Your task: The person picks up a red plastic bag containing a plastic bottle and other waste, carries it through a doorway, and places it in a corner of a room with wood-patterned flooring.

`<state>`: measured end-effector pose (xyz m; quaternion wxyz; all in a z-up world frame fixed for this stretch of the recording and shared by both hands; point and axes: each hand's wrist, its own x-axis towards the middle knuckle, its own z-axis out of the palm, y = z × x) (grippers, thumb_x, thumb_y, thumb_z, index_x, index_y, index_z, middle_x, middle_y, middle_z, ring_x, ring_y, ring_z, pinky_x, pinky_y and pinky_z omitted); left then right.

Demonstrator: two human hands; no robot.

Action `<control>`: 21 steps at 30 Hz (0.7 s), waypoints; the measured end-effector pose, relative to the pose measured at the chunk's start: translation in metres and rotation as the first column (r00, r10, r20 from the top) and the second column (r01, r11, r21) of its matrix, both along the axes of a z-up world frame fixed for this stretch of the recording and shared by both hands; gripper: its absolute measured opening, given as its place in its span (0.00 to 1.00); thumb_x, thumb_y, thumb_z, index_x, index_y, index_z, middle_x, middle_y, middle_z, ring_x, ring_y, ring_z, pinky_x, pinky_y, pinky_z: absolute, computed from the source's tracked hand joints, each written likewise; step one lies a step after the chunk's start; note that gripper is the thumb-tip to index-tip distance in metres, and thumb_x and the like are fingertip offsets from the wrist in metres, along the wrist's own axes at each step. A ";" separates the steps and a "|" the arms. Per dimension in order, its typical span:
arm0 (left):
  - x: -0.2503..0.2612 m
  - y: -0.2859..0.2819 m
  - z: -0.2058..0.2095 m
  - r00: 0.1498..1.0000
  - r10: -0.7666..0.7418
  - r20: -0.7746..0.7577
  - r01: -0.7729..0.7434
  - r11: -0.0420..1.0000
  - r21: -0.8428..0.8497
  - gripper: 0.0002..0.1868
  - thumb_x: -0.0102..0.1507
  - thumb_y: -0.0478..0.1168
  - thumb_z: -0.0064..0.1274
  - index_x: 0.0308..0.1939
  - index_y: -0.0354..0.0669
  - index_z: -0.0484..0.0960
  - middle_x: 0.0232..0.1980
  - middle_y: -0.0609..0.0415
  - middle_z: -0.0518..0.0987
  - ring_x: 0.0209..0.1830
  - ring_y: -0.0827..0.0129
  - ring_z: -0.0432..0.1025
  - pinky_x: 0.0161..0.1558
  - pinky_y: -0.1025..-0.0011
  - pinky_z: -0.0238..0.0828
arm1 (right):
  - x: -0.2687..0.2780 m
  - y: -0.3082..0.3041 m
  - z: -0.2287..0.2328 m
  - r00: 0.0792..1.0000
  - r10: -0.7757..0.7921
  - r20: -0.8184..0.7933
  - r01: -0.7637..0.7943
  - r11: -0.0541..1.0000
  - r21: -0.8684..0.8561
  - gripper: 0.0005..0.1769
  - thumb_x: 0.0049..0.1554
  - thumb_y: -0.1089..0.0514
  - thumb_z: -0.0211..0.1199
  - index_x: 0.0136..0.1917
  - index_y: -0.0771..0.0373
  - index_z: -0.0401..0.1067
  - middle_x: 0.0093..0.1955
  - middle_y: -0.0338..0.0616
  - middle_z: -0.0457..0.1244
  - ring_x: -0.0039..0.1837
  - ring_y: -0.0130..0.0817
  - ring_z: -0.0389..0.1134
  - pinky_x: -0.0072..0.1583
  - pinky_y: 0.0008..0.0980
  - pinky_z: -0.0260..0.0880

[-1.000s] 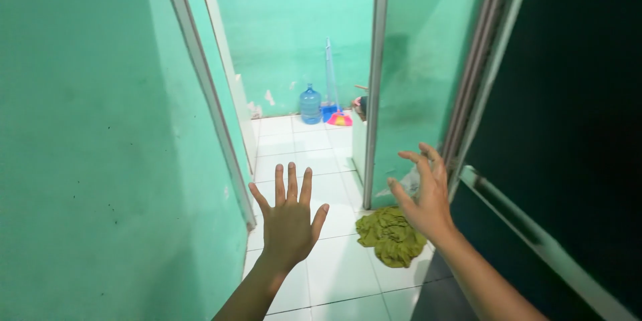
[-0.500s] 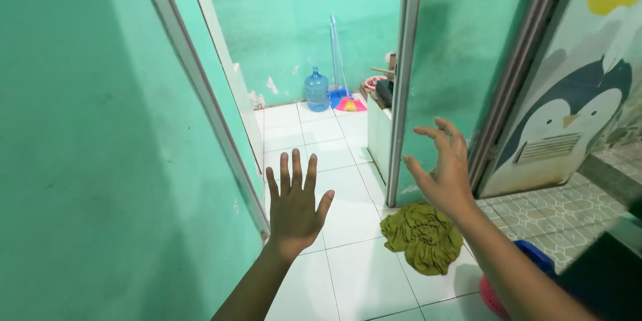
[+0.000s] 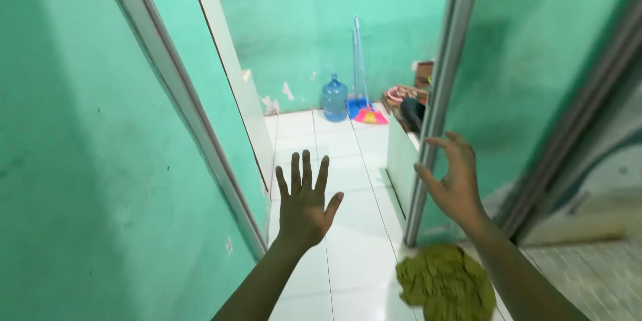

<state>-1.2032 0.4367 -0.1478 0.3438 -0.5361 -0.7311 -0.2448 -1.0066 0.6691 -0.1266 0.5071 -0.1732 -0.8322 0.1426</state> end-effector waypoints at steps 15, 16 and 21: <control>-0.209 0.098 -0.033 0.959 0.281 0.018 -0.280 0.959 -0.044 0.42 0.67 0.64 0.37 0.78 0.46 0.48 0.80 0.36 0.41 0.81 0.44 0.27 0.65 0.25 0.10 | -0.224 0.132 -0.041 0.997 0.002 0.073 0.002 0.999 -0.050 0.29 0.49 0.50 0.72 0.63 0.55 0.71 0.74 0.59 0.55 0.74 0.59 0.55 0.71 0.53 0.55; -0.226 0.102 -0.035 0.964 0.266 0.011 -0.266 0.963 -0.043 0.42 0.67 0.63 0.37 0.79 0.47 0.48 0.81 0.36 0.41 0.82 0.44 0.27 0.66 0.26 0.10 | -0.239 0.136 -0.042 0.998 0.004 0.062 -0.001 0.999 -0.046 0.29 0.50 0.50 0.71 0.64 0.55 0.71 0.74 0.59 0.55 0.75 0.59 0.55 0.72 0.53 0.55; -0.315 0.135 -0.034 0.986 0.145 0.081 -0.139 0.988 -0.073 0.40 0.69 0.63 0.37 0.80 0.47 0.51 0.83 0.36 0.41 0.83 0.45 0.28 0.70 0.29 0.12 | -0.326 0.165 -0.021 0.997 -0.035 0.070 0.037 0.999 -0.019 0.30 0.50 0.51 0.71 0.65 0.55 0.71 0.74 0.59 0.55 0.74 0.58 0.55 0.72 0.53 0.55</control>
